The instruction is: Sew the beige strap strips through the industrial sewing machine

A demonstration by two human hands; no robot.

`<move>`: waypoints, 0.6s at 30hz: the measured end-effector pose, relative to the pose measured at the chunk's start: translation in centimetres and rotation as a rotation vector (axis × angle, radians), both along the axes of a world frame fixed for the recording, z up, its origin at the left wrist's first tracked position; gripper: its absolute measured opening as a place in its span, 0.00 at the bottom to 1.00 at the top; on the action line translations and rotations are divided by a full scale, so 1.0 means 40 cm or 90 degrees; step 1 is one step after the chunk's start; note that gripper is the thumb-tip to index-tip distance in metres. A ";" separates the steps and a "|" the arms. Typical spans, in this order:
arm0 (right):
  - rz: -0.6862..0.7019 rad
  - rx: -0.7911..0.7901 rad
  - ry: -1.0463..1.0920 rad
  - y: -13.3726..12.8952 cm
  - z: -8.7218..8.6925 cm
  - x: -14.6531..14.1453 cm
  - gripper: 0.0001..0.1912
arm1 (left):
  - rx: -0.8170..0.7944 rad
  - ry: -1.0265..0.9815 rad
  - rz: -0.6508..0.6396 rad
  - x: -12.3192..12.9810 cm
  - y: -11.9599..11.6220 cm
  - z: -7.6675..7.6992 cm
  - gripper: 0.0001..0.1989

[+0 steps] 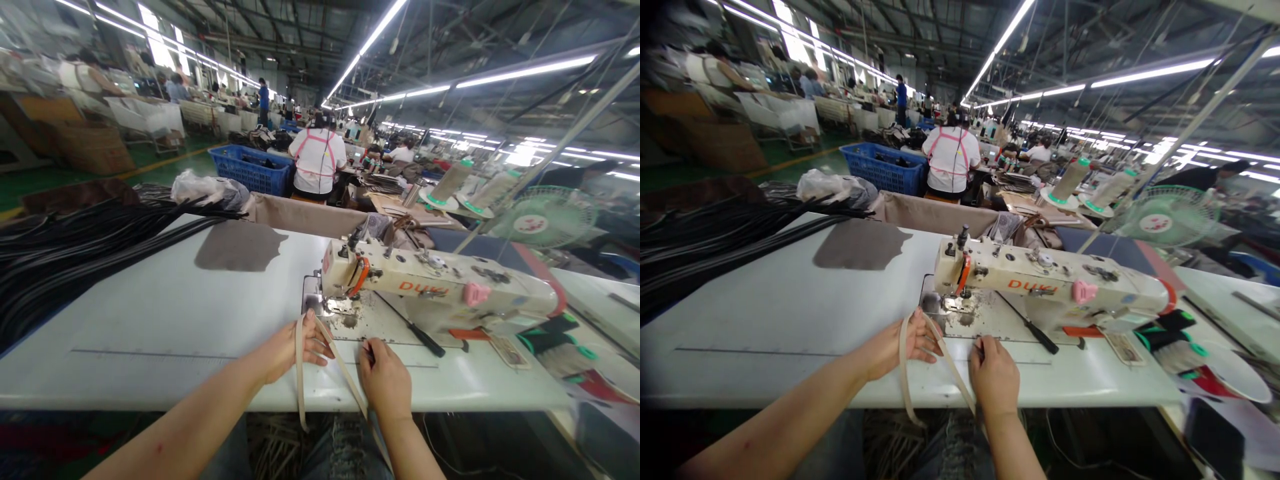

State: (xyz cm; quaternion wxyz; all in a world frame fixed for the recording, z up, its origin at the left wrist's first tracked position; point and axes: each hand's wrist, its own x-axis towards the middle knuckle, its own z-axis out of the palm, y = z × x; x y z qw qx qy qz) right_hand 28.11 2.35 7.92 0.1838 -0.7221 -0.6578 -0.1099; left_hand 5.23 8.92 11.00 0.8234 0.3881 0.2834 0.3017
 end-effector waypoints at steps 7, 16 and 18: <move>0.001 -0.005 0.010 0.000 0.002 0.000 0.08 | -0.041 -0.056 0.029 0.023 -0.034 -0.009 0.31; 0.004 -0.007 0.083 0.000 0.006 -0.002 0.11 | 0.076 0.039 0.157 0.029 -0.049 -0.035 0.27; 0.022 0.000 0.124 0.001 0.010 0.008 0.12 | 0.078 0.060 0.181 0.023 -0.038 -0.035 0.27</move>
